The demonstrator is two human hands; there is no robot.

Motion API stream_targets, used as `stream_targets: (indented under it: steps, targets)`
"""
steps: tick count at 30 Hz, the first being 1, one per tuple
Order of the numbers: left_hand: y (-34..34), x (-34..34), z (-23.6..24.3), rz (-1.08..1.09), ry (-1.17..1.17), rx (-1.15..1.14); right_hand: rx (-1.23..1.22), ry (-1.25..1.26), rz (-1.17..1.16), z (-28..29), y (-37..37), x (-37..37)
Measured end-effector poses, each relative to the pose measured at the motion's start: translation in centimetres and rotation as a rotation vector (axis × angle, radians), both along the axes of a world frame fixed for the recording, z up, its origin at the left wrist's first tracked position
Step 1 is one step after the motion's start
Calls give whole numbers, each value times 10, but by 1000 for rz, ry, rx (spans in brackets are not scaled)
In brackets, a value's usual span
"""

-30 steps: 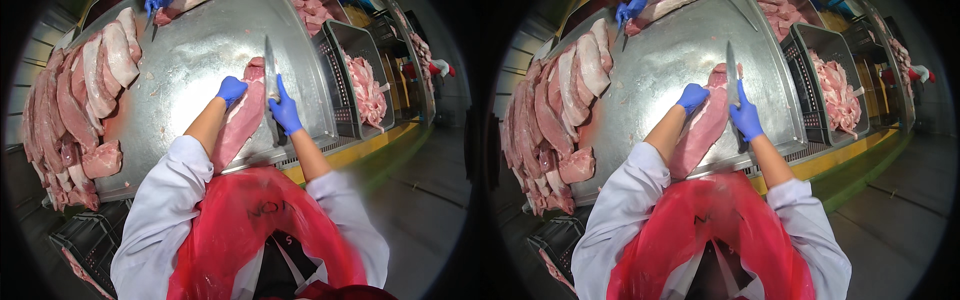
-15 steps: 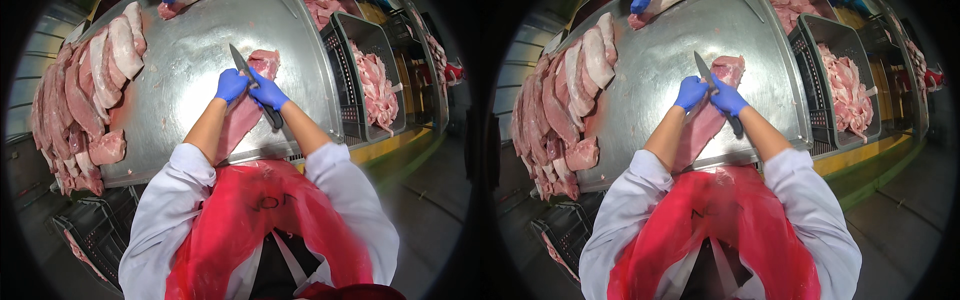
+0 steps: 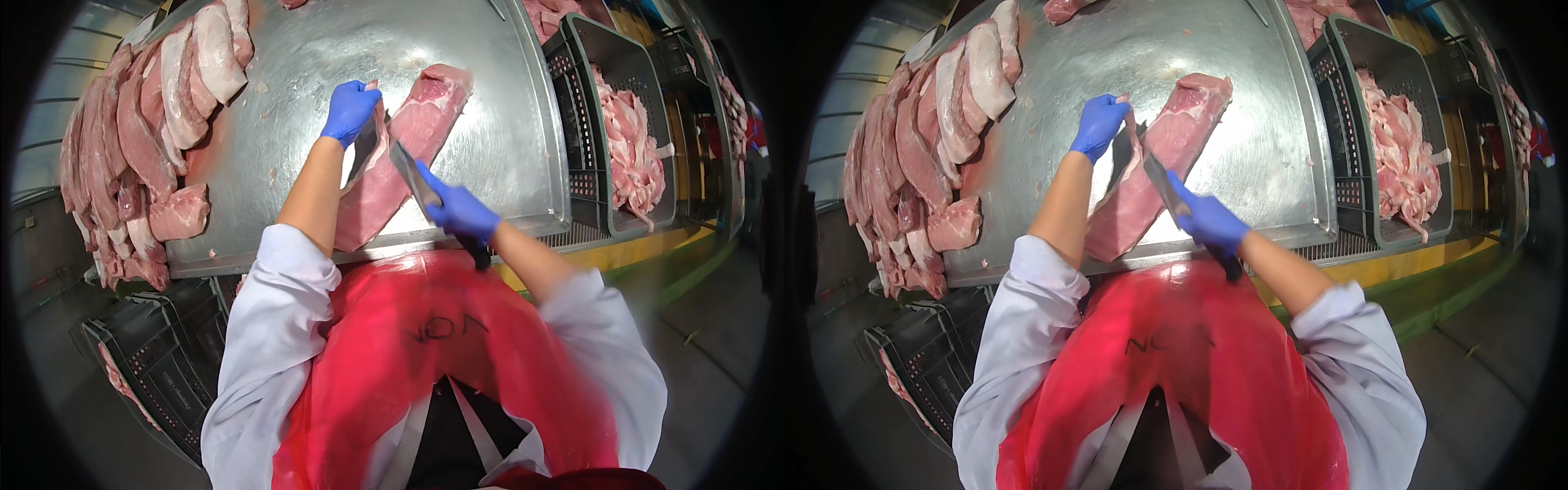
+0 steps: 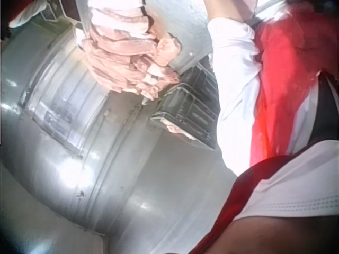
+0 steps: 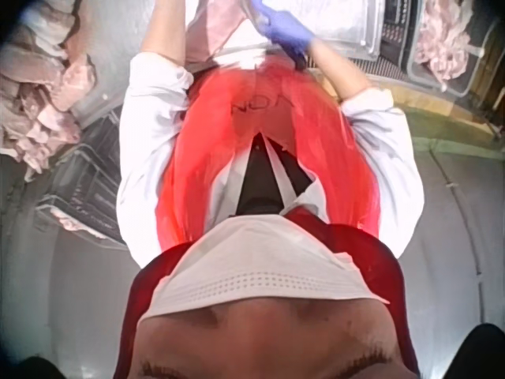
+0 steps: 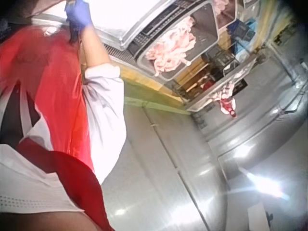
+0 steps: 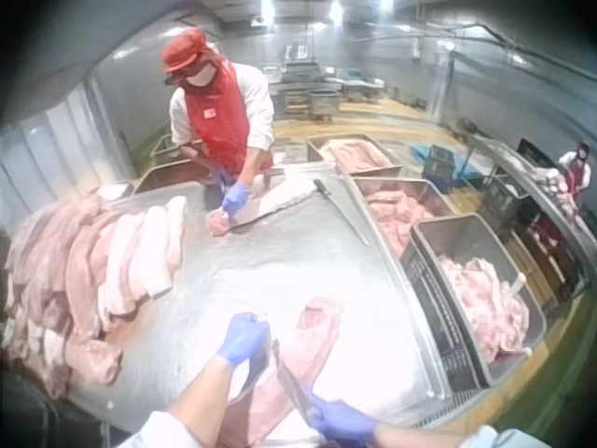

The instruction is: The person uses a knife to trim fat and connective tissue from large slabs of raw pork on a stainless steel table. They repeatedly slice the meat, remove the trimmed pieces, and place the processed slabs into a nearby container.

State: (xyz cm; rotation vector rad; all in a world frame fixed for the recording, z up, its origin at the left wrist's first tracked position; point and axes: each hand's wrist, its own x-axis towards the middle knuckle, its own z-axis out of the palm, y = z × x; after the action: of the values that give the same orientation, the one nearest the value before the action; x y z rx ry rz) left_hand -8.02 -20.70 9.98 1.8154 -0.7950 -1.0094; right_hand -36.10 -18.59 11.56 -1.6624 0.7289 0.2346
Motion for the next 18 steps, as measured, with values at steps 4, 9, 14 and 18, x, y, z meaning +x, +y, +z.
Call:
stream_targets:
  steps: [4,9,14,18]
  targets:
    - [14,-18,25,-66,-17,-62,43,-57,-163,-24,-14,39]
    - [27,-3,54,-29,-19,-88,8,-40,-35,-4,13,42]
    - [55,-3,81,-16,-31,-188,-177,-29,83,-12,32,36]
    - [63,0,103,-44,-94,-194,-394,-164,15,-49,28,84]
